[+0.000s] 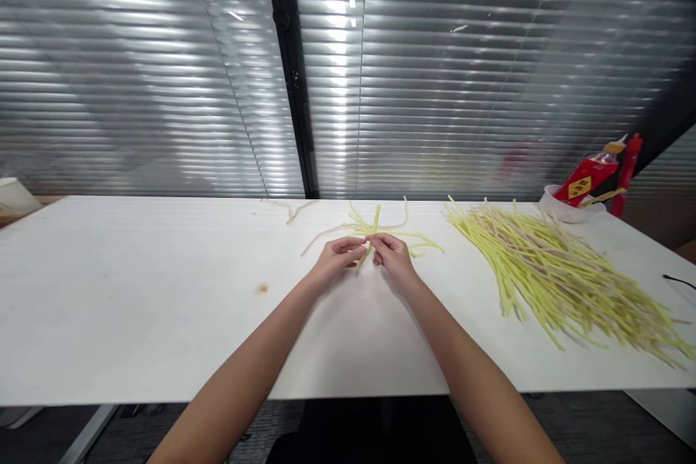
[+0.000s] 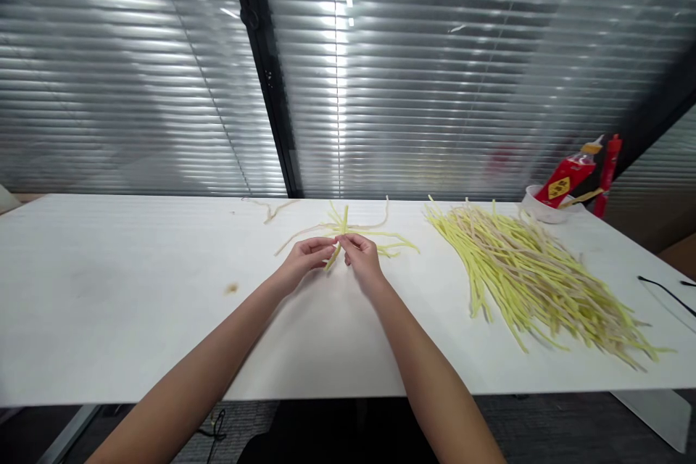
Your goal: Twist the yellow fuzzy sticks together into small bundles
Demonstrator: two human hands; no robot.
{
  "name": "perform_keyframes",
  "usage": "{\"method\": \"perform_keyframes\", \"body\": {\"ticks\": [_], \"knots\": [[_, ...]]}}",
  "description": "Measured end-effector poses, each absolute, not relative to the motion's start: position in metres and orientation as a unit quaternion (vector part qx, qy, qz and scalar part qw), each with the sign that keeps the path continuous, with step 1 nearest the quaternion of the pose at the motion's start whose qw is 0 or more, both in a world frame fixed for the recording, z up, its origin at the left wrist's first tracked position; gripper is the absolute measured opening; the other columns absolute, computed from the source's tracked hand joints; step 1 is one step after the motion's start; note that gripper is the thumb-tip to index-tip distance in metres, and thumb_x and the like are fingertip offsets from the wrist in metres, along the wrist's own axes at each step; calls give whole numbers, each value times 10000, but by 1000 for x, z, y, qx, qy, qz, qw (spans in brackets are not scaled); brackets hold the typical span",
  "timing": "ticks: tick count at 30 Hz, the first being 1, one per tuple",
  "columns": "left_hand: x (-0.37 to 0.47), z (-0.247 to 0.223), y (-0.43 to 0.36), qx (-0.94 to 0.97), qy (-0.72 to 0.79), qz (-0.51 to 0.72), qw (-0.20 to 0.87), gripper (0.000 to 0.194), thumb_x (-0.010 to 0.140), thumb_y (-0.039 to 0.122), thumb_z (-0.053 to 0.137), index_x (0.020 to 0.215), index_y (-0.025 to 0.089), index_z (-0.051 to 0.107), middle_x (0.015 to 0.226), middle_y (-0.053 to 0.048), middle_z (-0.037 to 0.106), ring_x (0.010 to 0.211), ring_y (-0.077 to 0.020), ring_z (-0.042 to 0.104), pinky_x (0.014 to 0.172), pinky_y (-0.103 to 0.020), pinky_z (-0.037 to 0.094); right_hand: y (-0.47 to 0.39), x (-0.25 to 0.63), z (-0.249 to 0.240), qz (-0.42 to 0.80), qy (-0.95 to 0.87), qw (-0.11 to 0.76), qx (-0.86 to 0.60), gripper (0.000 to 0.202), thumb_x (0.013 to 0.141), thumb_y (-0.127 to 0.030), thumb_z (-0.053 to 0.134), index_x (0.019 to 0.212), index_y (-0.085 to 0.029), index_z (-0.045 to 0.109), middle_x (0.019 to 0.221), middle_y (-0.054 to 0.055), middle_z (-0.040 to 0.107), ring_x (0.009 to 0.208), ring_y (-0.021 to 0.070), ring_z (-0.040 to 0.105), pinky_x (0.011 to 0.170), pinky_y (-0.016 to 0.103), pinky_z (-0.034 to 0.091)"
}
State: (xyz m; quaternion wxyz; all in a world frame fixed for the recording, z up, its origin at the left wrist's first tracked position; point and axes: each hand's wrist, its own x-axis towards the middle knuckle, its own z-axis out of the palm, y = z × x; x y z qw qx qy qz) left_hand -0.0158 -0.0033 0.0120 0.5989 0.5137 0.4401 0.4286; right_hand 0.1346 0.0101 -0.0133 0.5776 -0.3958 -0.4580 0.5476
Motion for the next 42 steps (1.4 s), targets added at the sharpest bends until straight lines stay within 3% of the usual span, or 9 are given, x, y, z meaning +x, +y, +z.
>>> {"method": "perform_keyframes", "body": {"ticks": [5, 8, 14, 20, 27, 34, 42], "knots": [[-13, 7, -4, 553, 412, 394, 607, 321, 707, 433, 680, 863, 154, 714, 834, -73, 674, 757, -155, 597, 727, -286, 450, 11, 135, -11, 552, -422, 603, -392, 289, 663, -448, 705, 779, -186, 666, 585, -52, 479, 447, 55, 346, 453, 226, 318], [-13, 5, -3, 527, 416, 422, 609, 319, 660, 405, 728, 838, 140, 723, 748, -65, 661, 705, -155, 593, 730, -303, 462, 9, 135, -9, 568, -419, 594, -386, 309, 673, -455, 694, 820, -185, 659, 571, -61, 438, 450, 55, 356, 461, 220, 346], [-13, 6, 0, 488, 434, 465, 598, 323, 613, 385, 767, 813, 134, 729, 709, -61, 655, 645, -138, 581, 680, -286, 466, 8, 137, -3, 562, -386, 609, -406, 382, 677, -480, 659, 935, -206, 597, 741, -35, 500, 455, 42, 410, 453, 211, 389], [-13, 6, 0, 495, 441, 474, 579, 308, 614, 389, 765, 789, 138, 728, 699, -48, 649, 632, -129, 579, 678, -283, 470, 6, 137, -1, 570, -395, 596, -405, 311, 677, -432, 671, 867, -198, 594, 755, -39, 489, 471, 37, 421, 462, 202, 384], [-13, 5, 0, 525, 441, 471, 555, 307, 617, 399, 758, 773, 136, 728, 693, -47, 645, 637, -130, 568, 674, -279, 476, 5, 135, -4, 574, -415, 577, -407, 340, 680, -444, 670, 915, -199, 639, 702, -46, 485, 483, 49, 414, 492, 213, 396], [-13, 5, 0, 523, 444, 476, 551, 278, 616, 378, 762, 756, 140, 733, 697, -45, 643, 640, -129, 553, 657, -270, 476, 7, 135, -5, 492, -484, 573, -442, 335, 713, -477, 635, 872, -182, 618, 747, -9, 564, 497, 68, 438, 491, 223, 391], [-13, 11, -2, 411, 419, 515, 624, 342, 552, 316, 816, 836, 149, 727, 686, -26, 653, 632, -110, 588, 727, -284, 485, 8, 136, -11, 433, -506, 575, -476, 304, 760, -496, 583, 710, -202, 523, 601, -32, 510, 494, 100, 453, 504, 235, 386]]}}
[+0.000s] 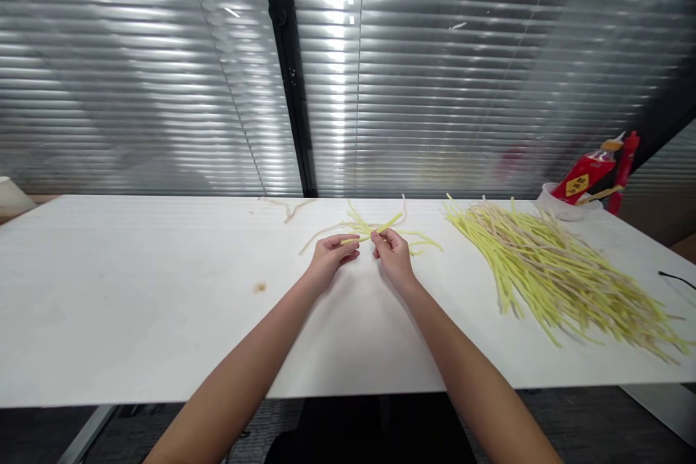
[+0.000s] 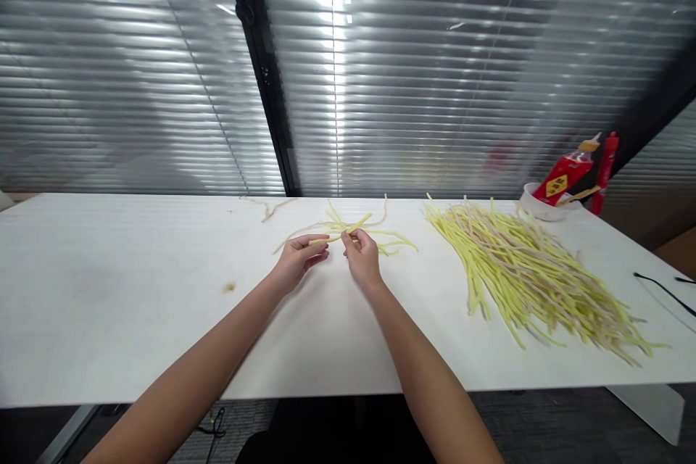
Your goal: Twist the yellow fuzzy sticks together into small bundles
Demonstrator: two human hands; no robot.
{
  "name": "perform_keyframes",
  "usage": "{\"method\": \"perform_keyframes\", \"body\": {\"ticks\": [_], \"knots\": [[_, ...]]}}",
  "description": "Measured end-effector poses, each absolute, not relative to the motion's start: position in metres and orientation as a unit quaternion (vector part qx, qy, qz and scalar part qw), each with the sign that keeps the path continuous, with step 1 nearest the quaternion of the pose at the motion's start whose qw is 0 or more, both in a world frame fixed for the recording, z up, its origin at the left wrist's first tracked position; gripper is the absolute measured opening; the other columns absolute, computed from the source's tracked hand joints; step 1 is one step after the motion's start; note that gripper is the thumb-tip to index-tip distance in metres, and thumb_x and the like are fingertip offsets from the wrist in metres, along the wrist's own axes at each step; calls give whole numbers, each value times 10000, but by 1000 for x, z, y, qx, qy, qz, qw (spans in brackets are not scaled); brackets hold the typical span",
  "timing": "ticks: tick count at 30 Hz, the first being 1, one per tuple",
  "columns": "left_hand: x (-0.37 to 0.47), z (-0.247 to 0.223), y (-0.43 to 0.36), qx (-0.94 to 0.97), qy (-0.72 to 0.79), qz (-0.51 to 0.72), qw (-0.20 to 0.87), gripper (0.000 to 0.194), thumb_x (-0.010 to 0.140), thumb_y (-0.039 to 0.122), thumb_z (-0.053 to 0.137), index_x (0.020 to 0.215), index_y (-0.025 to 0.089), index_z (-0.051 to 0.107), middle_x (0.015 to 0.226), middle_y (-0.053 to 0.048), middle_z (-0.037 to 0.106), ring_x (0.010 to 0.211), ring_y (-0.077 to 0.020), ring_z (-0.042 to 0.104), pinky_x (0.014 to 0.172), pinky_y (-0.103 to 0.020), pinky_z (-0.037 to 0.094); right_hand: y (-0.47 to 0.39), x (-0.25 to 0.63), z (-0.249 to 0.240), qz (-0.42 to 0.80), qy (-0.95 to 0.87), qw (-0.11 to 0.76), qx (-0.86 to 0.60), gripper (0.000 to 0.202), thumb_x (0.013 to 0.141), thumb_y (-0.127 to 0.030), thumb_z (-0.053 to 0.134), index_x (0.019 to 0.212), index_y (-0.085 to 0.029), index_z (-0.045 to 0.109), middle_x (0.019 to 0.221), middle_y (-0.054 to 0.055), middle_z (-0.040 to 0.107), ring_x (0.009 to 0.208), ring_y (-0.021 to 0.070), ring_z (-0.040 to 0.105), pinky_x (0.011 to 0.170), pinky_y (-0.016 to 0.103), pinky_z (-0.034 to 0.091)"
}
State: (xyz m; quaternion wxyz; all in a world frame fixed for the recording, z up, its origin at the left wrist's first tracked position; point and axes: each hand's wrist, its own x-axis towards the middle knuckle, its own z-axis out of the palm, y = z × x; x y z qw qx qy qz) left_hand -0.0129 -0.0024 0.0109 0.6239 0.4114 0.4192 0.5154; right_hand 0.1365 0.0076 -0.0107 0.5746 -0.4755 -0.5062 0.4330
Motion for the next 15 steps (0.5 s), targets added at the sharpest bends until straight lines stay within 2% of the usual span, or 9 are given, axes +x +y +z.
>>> {"method": "perform_keyframes", "body": {"ticks": [6, 11, 15], "knots": [[-12, 13, -1, 366, 378, 564, 636, 307, 571, 324, 810, 789, 130, 716, 682, -17, 636, 673, -99, 579, 752, -257, 475, 3, 135, -8, 402, -562, 533, -488, 276, 792, -459, 537, 730, -191, 549, 675, -5, 545, 523, 109, 455, 533, 245, 383], [-13, 8, 1, 415, 384, 576, 590, 235, 607, 341, 782, 726, 149, 719, 703, -12, 629, 672, -97, 551, 746, -254, 461, 0, 134, -12, 270, -677, 452, -515, 231, 852, -366, 451, 742, -193, 557, 724, 10, 578, 608, 137, 480, 593, 255, 363], [-13, 6, 0, 458, 394, 561, 566, 208, 643, 348, 751, 683, 150, 703, 623, -1, 591, 604, -93, 507, 660, -245, 441, -3, 132, -14, 176, -754, 381, -505, 212, 892, -278, 390, 766, -192, 538, 769, 22, 578, 712, 152, 503, 655, 254, 350]]}}
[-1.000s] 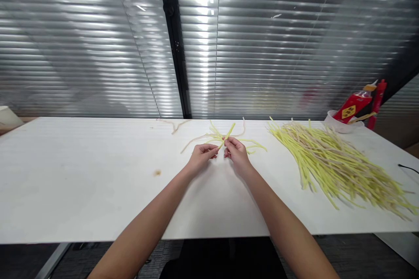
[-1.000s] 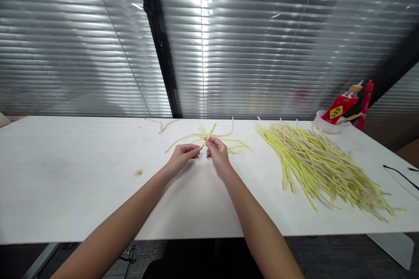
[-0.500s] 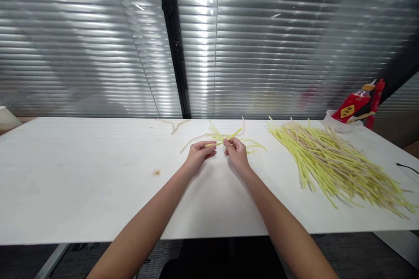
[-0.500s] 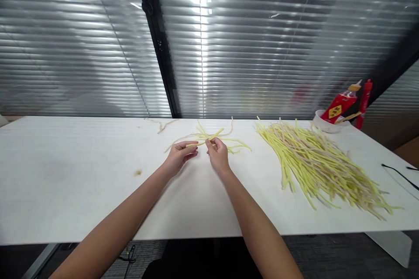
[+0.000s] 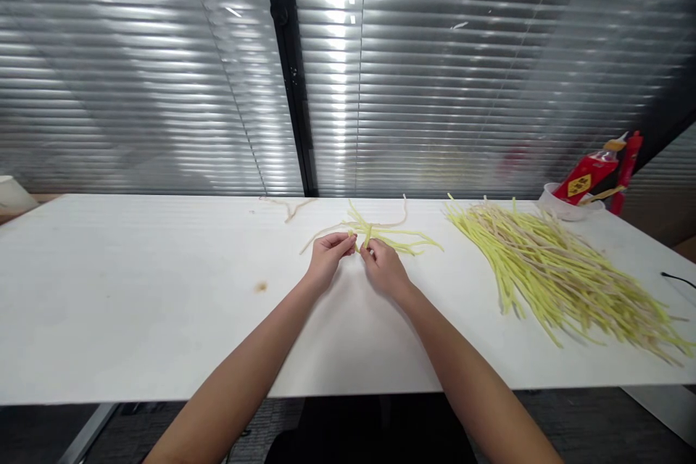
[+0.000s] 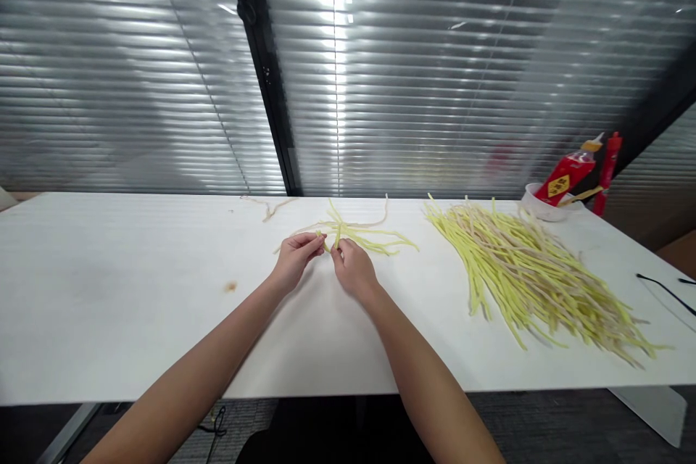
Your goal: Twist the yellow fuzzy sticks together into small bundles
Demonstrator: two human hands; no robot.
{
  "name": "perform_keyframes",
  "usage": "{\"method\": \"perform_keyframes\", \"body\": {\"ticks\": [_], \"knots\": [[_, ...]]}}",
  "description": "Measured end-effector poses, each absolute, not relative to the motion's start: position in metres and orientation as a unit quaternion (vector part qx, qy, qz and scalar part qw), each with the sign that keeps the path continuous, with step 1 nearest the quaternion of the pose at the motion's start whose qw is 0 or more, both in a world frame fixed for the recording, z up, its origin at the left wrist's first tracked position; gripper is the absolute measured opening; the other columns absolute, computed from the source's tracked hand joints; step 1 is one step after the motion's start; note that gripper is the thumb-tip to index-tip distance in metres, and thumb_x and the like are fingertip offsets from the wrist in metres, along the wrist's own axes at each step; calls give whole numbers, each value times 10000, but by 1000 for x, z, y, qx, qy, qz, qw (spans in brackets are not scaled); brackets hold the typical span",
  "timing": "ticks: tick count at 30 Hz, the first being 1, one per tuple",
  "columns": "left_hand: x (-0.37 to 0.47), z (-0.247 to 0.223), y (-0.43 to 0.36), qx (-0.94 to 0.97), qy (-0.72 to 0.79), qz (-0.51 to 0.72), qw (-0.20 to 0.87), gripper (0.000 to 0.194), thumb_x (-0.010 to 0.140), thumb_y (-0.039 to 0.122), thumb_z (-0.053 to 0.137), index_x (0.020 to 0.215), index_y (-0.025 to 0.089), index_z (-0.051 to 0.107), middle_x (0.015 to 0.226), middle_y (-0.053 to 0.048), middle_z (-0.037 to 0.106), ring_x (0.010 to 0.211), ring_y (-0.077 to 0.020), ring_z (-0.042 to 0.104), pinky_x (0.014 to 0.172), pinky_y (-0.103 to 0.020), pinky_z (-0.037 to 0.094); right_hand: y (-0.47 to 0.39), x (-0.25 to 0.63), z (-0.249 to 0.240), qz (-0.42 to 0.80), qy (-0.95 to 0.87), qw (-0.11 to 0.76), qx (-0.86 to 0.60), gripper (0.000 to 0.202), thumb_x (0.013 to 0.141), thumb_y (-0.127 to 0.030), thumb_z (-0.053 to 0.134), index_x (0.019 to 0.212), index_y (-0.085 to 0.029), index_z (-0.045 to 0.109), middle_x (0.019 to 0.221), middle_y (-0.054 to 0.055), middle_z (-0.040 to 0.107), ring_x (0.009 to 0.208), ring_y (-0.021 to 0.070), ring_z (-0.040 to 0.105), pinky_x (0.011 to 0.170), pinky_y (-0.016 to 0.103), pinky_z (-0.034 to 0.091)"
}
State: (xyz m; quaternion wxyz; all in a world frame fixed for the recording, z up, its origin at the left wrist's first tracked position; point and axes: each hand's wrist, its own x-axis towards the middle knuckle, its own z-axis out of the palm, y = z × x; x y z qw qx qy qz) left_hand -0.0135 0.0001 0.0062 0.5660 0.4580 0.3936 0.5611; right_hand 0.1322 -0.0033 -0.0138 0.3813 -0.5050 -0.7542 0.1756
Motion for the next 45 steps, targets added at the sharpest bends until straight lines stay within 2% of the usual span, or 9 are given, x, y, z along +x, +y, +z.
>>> {"method": "perform_keyframes", "body": {"ticks": [6, 12, 27, 39, 45], "knots": [[-14, 3, 1, 479, 406, 552, 550, 227, 663, 361, 734, 682, 142, 677, 576, 8, 560, 570, -94, 494, 609, -243, 431, -10, 127, -10, 80, -812, 268, -513, 237, 927, -225, 350, 795, -181, 541, 812, 47, 596, 714, 155, 514, 651, 269, 302], [-14, -2, 3, 485, 408, 555, 539, 239, 661, 371, 732, 688, 142, 669, 594, 4, 577, 574, -100, 507, 618, -253, 441, -11, 126, -8, 33, -833, 222, -505, 215, 920, -195, 358, 851, -169, 560, 852, 59, 620, 746, 167, 537, 673, 298, 276], [-14, -7, 3, 505, 399, 549, 533, 239, 699, 359, 700, 684, 129, 638, 592, 3, 552, 577, -99, 490, 596, -247, 411, -9, 128, -8, 48, -862, 199, -464, 196, 878, -147, 376, 858, -169, 569, 856, 29, 633, 752, 144, 538, 662, 290, 262], [-9, -11, 2, 542, 385, 521, 536, 250, 749, 372, 656, 734, 129, 601, 616, 20, 483, 578, -80, 427, 564, -219, 351, -9, 130, -10, 42, -865, 175, -469, 189, 855, -136, 388, 833, -155, 574, 838, 46, 647, 758, 150, 543, 705, 305, 262], [-10, -11, 3, 554, 400, 523, 509, 280, 766, 384, 628, 648, 144, 544, 579, 32, 448, 570, -82, 418, 562, -218, 345, -10, 130, -8, 33, -863, 183, -470, 179, 858, -162, 396, 849, -163, 575, 839, 47, 639, 735, 152, 533, 722, 309, 272]]}}
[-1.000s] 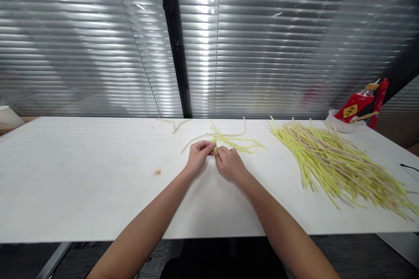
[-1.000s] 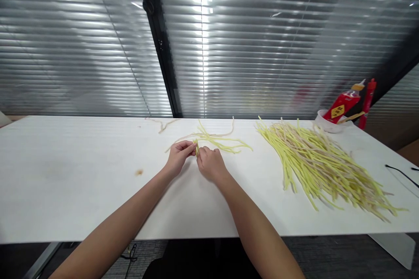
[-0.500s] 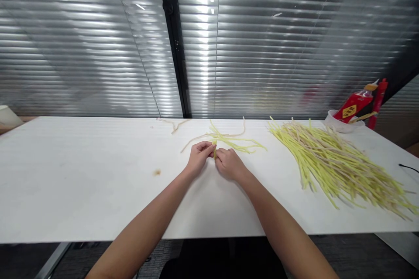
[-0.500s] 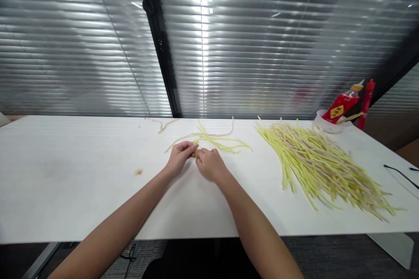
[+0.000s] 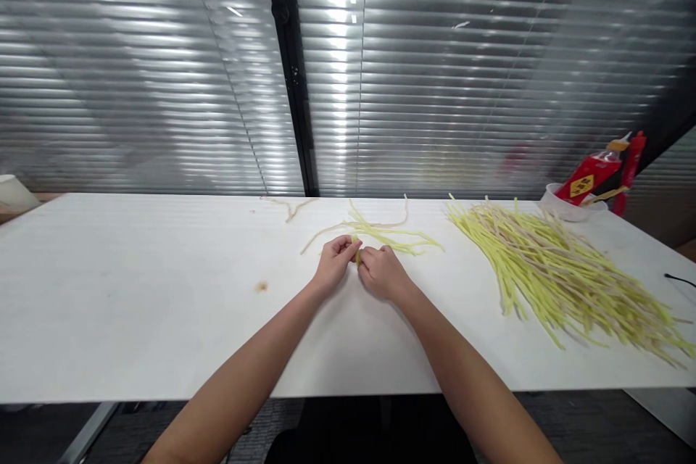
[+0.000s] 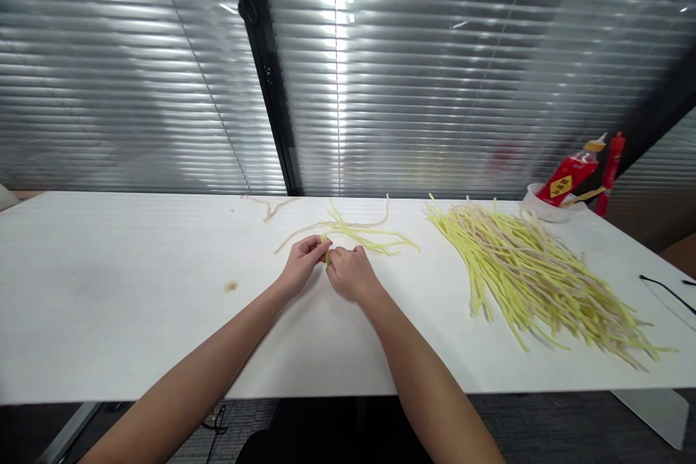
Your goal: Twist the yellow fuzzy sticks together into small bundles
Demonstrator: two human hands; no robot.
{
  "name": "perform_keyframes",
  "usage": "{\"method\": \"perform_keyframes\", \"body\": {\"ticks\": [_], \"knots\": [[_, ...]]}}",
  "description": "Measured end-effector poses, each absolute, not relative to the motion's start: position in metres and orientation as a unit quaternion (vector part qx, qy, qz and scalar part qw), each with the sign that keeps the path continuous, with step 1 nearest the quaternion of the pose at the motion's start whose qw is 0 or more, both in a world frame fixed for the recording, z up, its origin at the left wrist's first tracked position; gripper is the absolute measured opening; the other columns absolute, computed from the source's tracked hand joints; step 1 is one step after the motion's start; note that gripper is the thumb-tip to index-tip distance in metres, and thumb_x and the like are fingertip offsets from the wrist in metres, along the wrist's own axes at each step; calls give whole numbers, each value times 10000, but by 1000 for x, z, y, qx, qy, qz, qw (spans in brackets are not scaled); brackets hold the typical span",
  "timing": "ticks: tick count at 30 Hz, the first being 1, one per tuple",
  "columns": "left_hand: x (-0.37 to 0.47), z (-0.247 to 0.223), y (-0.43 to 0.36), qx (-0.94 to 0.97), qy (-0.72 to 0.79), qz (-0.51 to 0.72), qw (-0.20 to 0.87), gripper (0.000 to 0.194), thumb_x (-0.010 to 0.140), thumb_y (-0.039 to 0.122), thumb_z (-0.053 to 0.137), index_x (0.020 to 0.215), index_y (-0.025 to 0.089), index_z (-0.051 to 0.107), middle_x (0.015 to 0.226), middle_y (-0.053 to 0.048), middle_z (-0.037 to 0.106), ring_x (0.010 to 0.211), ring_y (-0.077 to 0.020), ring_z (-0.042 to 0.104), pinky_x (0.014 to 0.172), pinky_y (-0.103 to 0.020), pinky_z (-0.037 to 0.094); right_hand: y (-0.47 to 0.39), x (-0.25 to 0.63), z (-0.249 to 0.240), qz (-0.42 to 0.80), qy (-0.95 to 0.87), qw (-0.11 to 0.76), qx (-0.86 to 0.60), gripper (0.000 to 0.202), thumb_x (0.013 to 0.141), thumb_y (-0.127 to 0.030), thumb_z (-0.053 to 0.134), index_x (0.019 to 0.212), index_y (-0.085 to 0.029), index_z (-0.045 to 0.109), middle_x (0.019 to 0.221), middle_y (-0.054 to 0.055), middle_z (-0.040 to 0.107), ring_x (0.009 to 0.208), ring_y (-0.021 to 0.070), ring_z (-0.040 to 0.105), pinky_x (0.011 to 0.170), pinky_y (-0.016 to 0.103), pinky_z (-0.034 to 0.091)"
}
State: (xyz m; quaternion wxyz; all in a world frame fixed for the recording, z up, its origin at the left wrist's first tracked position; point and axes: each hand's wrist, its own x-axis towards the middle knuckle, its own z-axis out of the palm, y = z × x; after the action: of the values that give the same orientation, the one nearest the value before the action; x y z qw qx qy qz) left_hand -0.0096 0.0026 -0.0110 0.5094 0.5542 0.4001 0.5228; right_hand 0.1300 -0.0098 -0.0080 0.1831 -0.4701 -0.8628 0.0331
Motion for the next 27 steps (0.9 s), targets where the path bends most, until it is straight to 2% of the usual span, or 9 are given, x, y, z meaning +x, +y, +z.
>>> {"method": "perform_keyframes", "body": {"ticks": [4, 7, 9, 12, 14, 19, 27], "knots": [[-11, -8, 5, 526, 398, 545, 517, 253, 768, 382, 623, 701, 139, 601, 588, 23, 483, 576, -88, 448, 577, -224, 368, -10, 129, -8, 99, -845, 243, -467, 232, 894, -178, 352, 834, -174, 576, 828, 40, 628, 745, 150, 532, 720, 293, 298], [-12, -3, 6, 482, 367, 570, 555, 258, 756, 397, 636, 781, 142, 613, 563, 29, 478, 538, -95, 464, 547, -233, 374, -9, 127, -10, 237, -797, 338, -442, 313, 932, -269, 315, 791, -183, 581, 808, 28, 619, 747, 143, 532, 709, 269, 342], [-13, 2, 5, 458, 344, 581, 578, 271, 746, 410, 645, 779, 145, 596, 542, 32, 469, 515, -99, 461, 516, -233, 366, -6, 126, -13, 357, -737, 385, -425, 351, 930, -356, 325, 794, -180, 596, 812, 26, 622, 676, 127, 515, 662, 257, 370], [-14, 8, 3, 437, 341, 588, 590, 285, 724, 412, 671, 766, 144, 583, 541, 33, 471, 495, -82, 435, 482, -211, 333, -2, 125, -16, 518, -649, 393, -394, 372, 887, -455, 392, 831, -167, 620, 790, 23, 609, 512, 88, 428, 526, 240, 350], [-15, 10, 3, 428, 346, 585, 596, 294, 712, 412, 684, 760, 141, 578, 552, 35, 472, 485, -67, 420, 472, -195, 315, -1, 126, -15, 572, -621, 387, -370, 364, 857, -475, 442, 833, -160, 624, 768, 15, 586, 460, 65, 378, 469, 226, 304], [-13, 10, 2, 401, 339, 589, 614, 301, 691, 405, 700, 742, 143, 561, 559, 41, 466, 486, -54, 424, 473, -176, 324, -1, 127, -13, 582, -616, 391, -359, 344, 838, -479, 468, 751, -163, 575, 695, -14, 539, 443, 54, 345, 448, 211, 265], [-10, 12, 1, 369, 353, 599, 617, 315, 638, 404, 736, 718, 151, 566, 595, 35, 472, 528, -66, 442, 508, -188, 402, -4, 125, -13, 465, -680, 396, -406, 335, 874, -416, 413, 688, -174, 551, 639, -19, 530, 538, 89, 407, 524, 211, 324]]}}
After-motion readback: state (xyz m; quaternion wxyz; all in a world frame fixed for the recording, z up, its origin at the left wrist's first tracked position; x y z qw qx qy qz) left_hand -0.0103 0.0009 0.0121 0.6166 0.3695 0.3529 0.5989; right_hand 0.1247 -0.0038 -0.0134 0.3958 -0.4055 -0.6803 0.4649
